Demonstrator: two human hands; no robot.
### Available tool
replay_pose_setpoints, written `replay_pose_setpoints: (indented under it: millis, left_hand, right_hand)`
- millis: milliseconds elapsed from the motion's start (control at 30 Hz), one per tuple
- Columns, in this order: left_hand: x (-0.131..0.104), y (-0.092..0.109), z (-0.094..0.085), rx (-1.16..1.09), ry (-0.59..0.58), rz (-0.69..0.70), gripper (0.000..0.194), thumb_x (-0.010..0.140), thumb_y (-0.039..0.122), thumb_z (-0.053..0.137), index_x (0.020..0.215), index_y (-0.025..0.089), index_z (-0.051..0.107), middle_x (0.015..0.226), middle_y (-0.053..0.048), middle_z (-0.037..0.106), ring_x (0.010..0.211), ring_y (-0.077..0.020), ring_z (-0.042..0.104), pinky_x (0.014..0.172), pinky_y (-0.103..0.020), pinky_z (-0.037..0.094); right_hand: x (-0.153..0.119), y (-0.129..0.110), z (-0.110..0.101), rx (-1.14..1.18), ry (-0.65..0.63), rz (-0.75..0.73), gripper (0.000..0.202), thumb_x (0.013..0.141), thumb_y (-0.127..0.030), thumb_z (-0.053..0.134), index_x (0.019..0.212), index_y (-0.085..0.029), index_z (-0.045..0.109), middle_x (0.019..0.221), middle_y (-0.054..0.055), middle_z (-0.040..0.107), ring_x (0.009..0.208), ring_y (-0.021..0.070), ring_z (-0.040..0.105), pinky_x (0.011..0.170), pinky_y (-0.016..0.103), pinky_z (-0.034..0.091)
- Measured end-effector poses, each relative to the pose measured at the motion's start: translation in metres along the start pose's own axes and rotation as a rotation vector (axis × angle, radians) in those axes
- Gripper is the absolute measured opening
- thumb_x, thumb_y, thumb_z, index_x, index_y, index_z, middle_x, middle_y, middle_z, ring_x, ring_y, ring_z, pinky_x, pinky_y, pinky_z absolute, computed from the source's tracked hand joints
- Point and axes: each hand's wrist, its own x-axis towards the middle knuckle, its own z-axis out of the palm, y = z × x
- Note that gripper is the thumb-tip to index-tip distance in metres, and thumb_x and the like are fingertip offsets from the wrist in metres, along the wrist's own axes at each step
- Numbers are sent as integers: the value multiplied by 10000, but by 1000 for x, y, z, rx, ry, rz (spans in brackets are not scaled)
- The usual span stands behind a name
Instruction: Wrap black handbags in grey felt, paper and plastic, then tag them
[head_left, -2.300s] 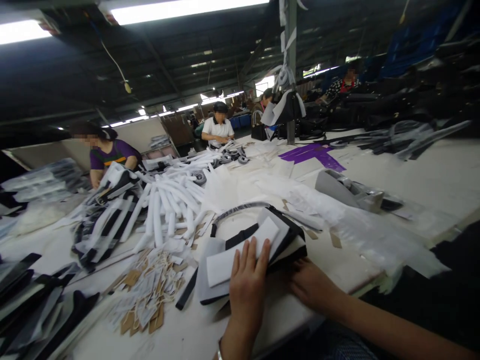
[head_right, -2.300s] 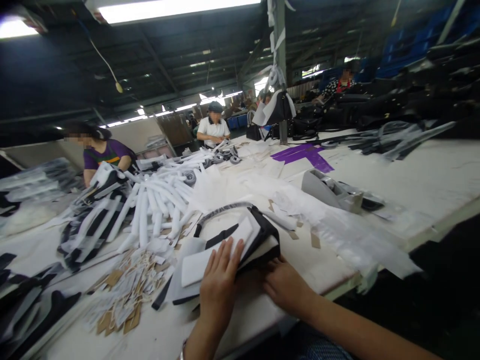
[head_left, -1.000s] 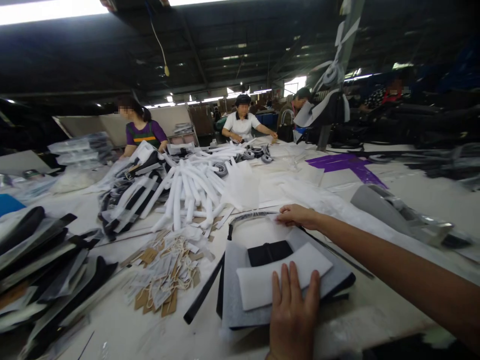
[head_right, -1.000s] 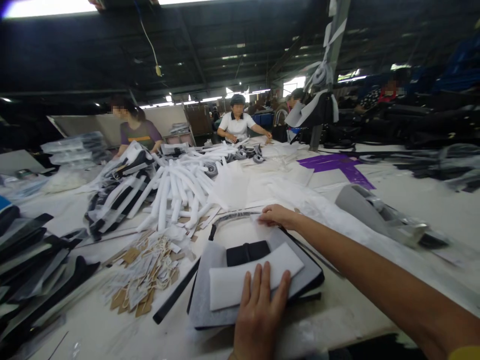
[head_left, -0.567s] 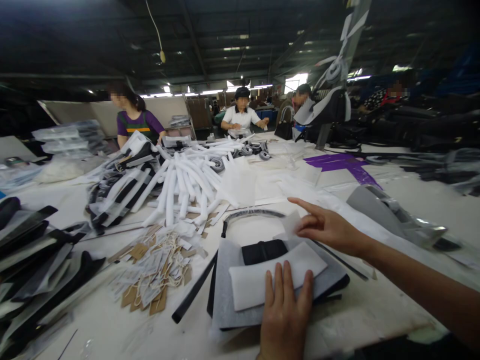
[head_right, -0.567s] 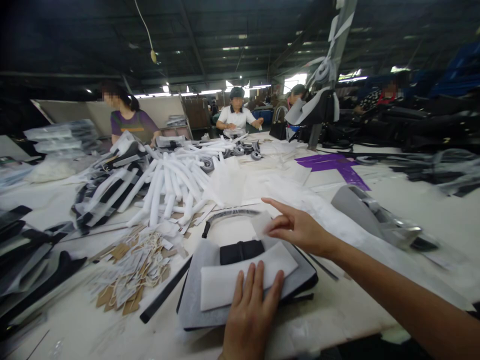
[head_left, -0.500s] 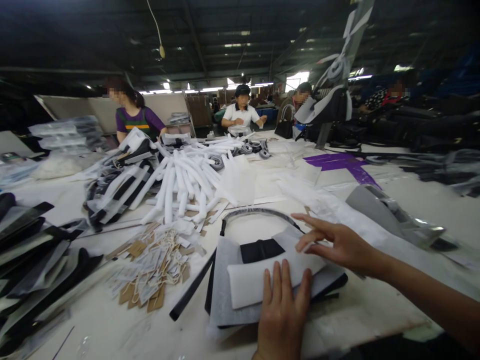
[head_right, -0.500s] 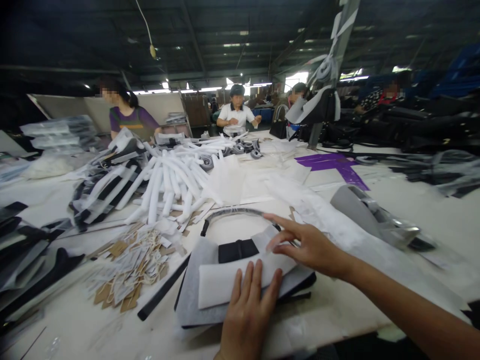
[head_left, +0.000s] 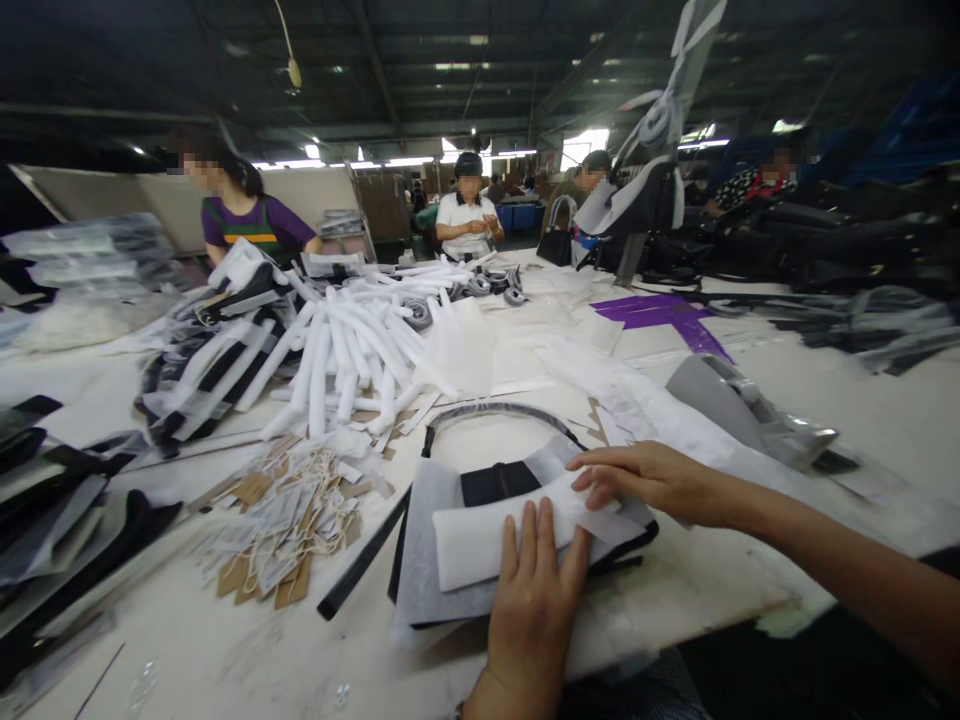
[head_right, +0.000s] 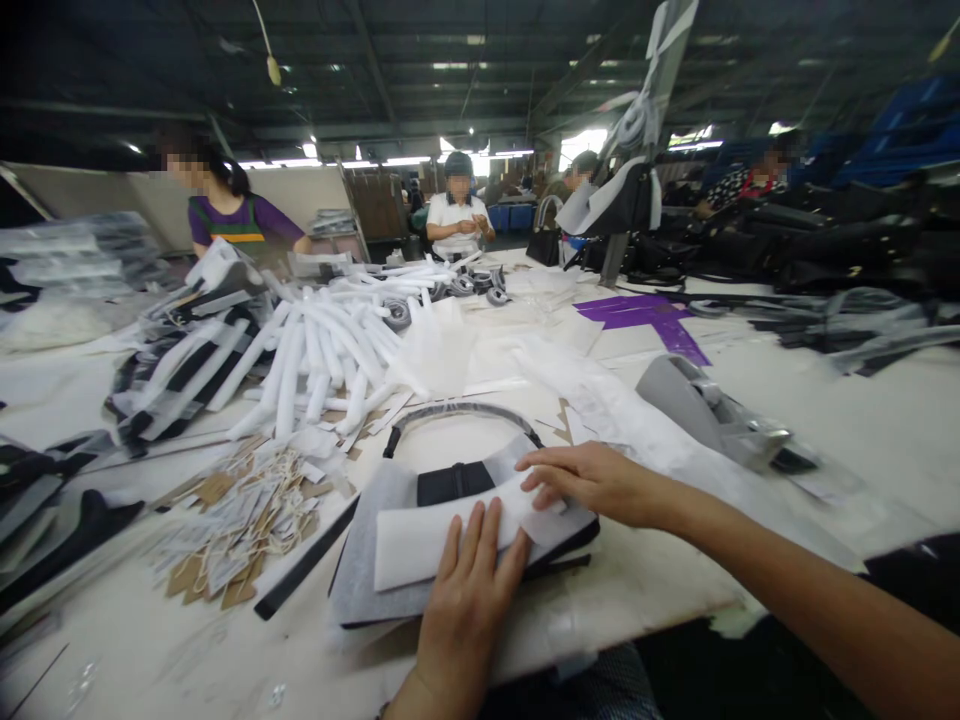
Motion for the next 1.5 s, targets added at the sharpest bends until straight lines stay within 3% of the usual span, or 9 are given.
replay_pose_setpoints:
  millis: [100, 300, 467, 667, 800, 1000, 1100, 1233, 1500]
  left_hand:
    - [0, -1, 1, 18, -8, 33, 484, 951, 269, 603, 1425, 273, 501, 1417, -143, 580, 1324, -311, 537, 1039, -481, 526]
    - [0, 5, 10, -8, 99, -53, 455, 983, 267, 524, 1438, 277, 493, 1379, -127, 614, 1292, -302, 570, 1028, -492, 531]
    - [0, 7, 12, -39, 104, -66, 408, 984, 270, 530, 1392, 274, 541, 1359, -126, 629, 1291, -297, 571, 1028, -488, 533]
    - [3, 2, 4, -21, 89, -31, 350, 995, 261, 507, 1334, 267, 595, 1332, -117, 651, 1244, -292, 611, 984, -471, 567]
    - [3, 2, 4, -18, 106, -48, 331, 1015, 278, 462, 1312, 255, 607, 1333, -98, 653, 1243, -271, 614, 987, -448, 568]
    - [3, 3, 7, -44, 134, -73, 307, 1020, 263, 442, 1270, 238, 619, 1342, -101, 647, 1256, -273, 604, 997, -455, 558]
    - [3, 3, 7, -40, 132, -72, 295, 1017, 263, 450, 1256, 232, 622, 1336, -101, 651, 1250, -269, 608, 1005, -451, 549]
    - [1, 6, 13, -46, 162, -103, 304, 1024, 267, 437, 1274, 240, 608, 1368, -98, 629, 1294, -261, 572, 1064, -457, 494]
    - [5, -3, -2, -41, 127, -38, 311, 1021, 233, 434, 1258, 205, 633, 1398, -120, 601, 1279, -261, 584, 1012, -428, 540]
  right_hand:
    - [18, 3, 5, -109, -23, -51, 325, 931, -388, 565, 1137, -207, 740, 949, 53, 764, 810, 224, 729, 843, 332, 560]
    - [28, -5, 4, -405, -117, -215, 277, 836, -232, 635, 1075, -233, 776, 1167, 74, 698, 1062, 255, 656, 946, 339, 497]
    - [28, 1, -7, -312, -285, -189, 322, 860, -303, 660, 1167, -281, 752, 1296, 38, 652, 1024, 236, 670, 918, 318, 512]
    - [34, 12, 3, -272, -167, -110, 247, 802, -332, 708, 1004, -225, 804, 1166, 71, 711, 854, 212, 696, 802, 304, 538]
    - [36, 7, 9, -251, -78, -176, 209, 836, -340, 662, 912, -198, 797, 1027, 84, 747, 922, 230, 694, 869, 326, 526]
    - [29, -11, 13, -493, -3, -205, 198, 885, -265, 573, 938, -207, 755, 970, 71, 738, 960, 262, 656, 888, 390, 506]
    - [27, -11, 15, -520, -32, -216, 236, 894, -254, 567, 1046, -203, 740, 1045, 84, 731, 1017, 269, 650, 925, 403, 505]
    - [27, -4, 11, -483, -93, -157, 475, 865, -310, 662, 1322, -181, 637, 1284, 112, 666, 1179, 295, 611, 1037, 442, 464]
    - [31, 3, 6, -386, -97, -138, 301, 823, -331, 724, 1094, -206, 759, 1172, 77, 730, 1098, 293, 672, 986, 389, 505]
